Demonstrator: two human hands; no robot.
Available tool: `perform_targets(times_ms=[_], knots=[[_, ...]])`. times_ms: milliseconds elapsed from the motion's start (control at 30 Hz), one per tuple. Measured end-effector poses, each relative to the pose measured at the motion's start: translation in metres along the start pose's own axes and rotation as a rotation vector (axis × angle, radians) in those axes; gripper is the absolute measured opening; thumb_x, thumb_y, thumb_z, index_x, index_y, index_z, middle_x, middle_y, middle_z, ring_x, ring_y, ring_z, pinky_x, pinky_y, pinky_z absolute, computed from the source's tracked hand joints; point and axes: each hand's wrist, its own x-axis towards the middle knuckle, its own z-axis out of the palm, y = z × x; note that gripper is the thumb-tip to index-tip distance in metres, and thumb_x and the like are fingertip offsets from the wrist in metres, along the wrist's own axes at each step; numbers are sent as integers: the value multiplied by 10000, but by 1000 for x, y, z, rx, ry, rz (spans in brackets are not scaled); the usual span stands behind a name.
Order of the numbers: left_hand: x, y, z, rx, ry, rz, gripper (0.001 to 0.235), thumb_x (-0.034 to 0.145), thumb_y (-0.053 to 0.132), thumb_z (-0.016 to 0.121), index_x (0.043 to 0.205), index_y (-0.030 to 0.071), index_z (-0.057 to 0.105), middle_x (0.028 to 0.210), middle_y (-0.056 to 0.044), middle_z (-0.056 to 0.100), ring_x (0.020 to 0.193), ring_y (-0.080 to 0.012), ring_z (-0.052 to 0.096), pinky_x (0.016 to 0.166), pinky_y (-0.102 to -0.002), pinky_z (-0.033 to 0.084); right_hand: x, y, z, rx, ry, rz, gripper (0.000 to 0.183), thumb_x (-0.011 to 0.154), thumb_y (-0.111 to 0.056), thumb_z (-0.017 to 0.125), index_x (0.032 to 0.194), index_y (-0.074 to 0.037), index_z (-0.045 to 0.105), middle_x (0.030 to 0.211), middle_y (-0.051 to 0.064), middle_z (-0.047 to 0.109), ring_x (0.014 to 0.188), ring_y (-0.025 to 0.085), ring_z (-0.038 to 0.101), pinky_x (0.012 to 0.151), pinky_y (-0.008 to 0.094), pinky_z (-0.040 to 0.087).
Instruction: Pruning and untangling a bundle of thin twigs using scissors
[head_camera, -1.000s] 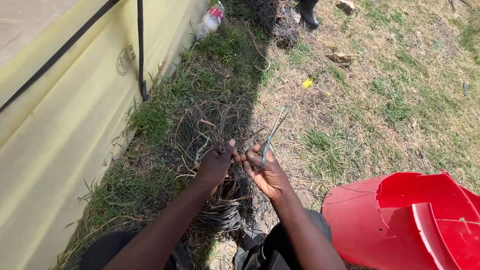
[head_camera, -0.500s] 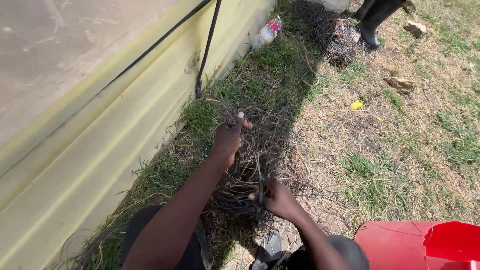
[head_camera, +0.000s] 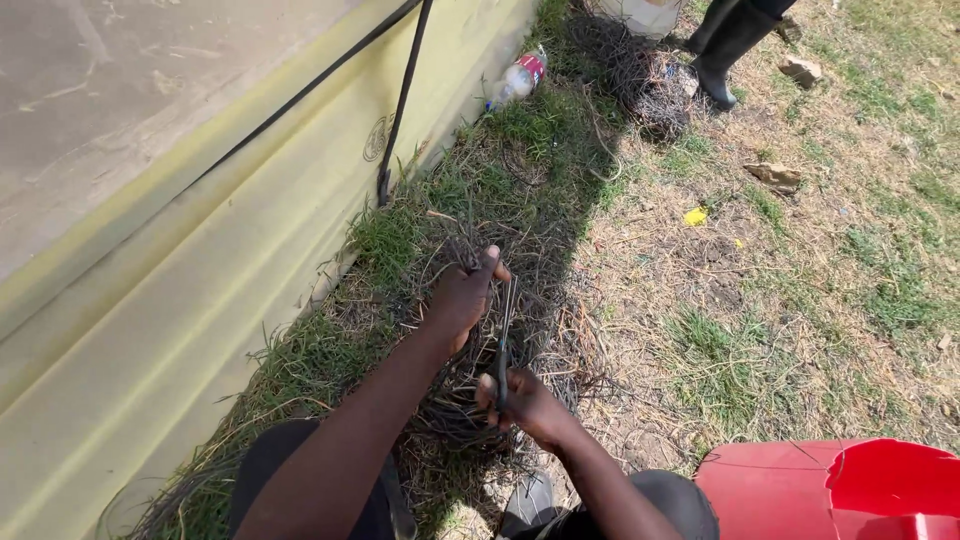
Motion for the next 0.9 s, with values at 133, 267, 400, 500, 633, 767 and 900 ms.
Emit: perform_targets(times_ms=[133, 267, 400, 500, 633, 767, 900], knots=[[-9, 6, 3, 63, -35, -30, 536, 1094, 533, 591, 874, 101, 821, 551, 48, 290, 495, -111, 269, 538, -332, 239, 6, -5, -2, 6, 132, 87, 491, 968, -474, 754, 962, 16, 719, 703, 83, 713, 560, 178, 675, 523, 298, 578], [-8, -7, 6, 173, -109, -41, 544, 1058, 575, 514, 867, 141, 783, 1558, -158, 704, 1456, -344, 624, 1155, -560, 444, 13, 1, -12, -107, 190, 81, 481, 985, -489, 738, 927, -12, 733, 633, 58, 705, 451, 121, 615, 394, 225, 486], [2, -34, 5, 19, -280, 32, 436, 1201, 456, 539, 1047, 129, 784, 551, -45, 556, 427, -110, 312, 495, -357, 368, 18, 15, -18, 84, 243, -151, 454, 1029, -382, 805, 943, 62, 768, 699, 187, 757, 523, 180, 719, 463, 244, 589], [1, -32, 6, 17, -297, 11, 435, 1205, 446, 525, 1050, 125, 774, 546, -37, 544, 431, -111, 294, 495, -351, 361, 26, 18, -23, 78, 257, -176, 439, 1026, -379, 801, 978, 56, 770, 722, 196, 772, 512, 181, 712, 467, 245, 587], [-7, -23, 9, 24, -296, 12, 431, 1198, 428, 550, 1016, 104, 768, 554, -42, 534, 443, -119, 292, 500, -355, 359, 27, 22, -30, 87, 240, -184, 462, 1003, -399, 818, 1027, 59, 763, 769, 221, 790, 551, 195, 734, 502, 253, 613], [-1, -32, 11, 11, -300, 56, 427, 1205, 420, 533, 1027, 100, 753, 594, -69, 576, 444, -117, 283, 480, -346, 339, 25, 22, -30, 113, 250, -215, 493, 993, -435, 816, 968, 55, 770, 815, 220, 810, 699, 239, 798, 582, 316, 668], [5, -34, 7, -16, -281, 79, 422, 1212, 399, 517, 1052, 83, 747, 664, -84, 633, 456, -107, 336, 497, -345, 371, 30, 27, -33, 224, 310, -254, 417, 993, -325, 832, 819, 43, 742, 675, 190, 751, 537, 223, 737, 460, 294, 614]])
